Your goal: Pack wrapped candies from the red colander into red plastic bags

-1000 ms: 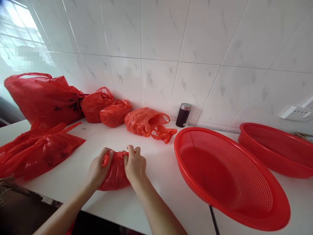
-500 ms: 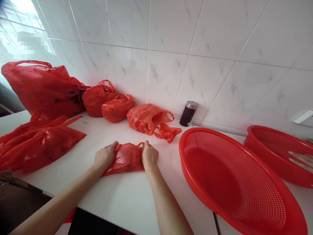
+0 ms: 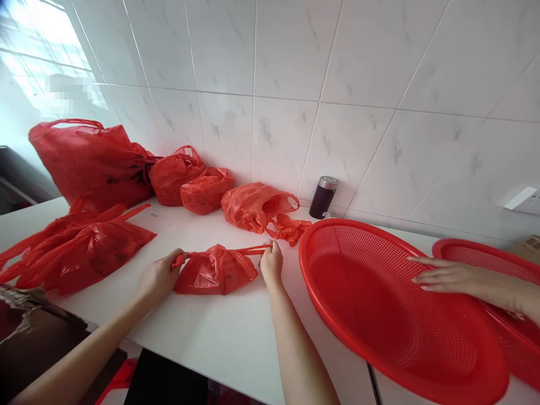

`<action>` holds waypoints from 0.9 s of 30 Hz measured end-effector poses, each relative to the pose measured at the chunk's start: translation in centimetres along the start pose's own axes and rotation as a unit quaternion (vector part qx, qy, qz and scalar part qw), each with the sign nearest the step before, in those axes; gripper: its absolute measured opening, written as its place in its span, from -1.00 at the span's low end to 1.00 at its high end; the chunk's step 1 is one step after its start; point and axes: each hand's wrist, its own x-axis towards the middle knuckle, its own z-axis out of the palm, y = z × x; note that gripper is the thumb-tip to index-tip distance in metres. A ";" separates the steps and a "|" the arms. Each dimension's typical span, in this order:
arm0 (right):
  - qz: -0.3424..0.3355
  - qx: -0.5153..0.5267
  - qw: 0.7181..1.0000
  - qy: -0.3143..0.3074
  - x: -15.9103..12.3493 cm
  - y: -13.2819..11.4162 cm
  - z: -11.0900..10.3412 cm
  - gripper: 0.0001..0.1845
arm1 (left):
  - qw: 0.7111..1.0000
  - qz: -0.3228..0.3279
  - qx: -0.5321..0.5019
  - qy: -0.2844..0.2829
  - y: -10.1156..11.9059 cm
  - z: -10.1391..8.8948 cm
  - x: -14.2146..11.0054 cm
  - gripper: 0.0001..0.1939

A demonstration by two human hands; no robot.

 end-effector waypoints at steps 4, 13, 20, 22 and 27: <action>0.016 0.138 0.989 -0.045 -0.2 -0.4 -0.9 -0.61 | 0.993 -0.001 -0.115 -0.011 0.4 -3.4 -0.8 -0.50; -0.038 0.279 0.948 -0.149 -2.4 -3.8 -2.2 -0.56 | 0.967 0.253 -0.040 0.008 7.1 -4.0 -0.4 -0.71; 0.000 0.317 0.938 -0.137 -2.2 -3.2 -3.0 -0.62 | 0.961 0.242 -0.015 -0.131 7.2 -3.8 1.2 -0.81; 0.016 0.288 0.941 -0.177 -2.2 -3.1 -2.8 -0.56 | 0.968 0.215 -0.032 -0.122 5.9 -5.9 1.6 -0.80; 0.026 0.170 0.955 -0.241 -3.0 -2.8 -1.7 -0.56 | 0.984 0.141 -0.052 -0.093 1.6 -10.7 2.8 -0.66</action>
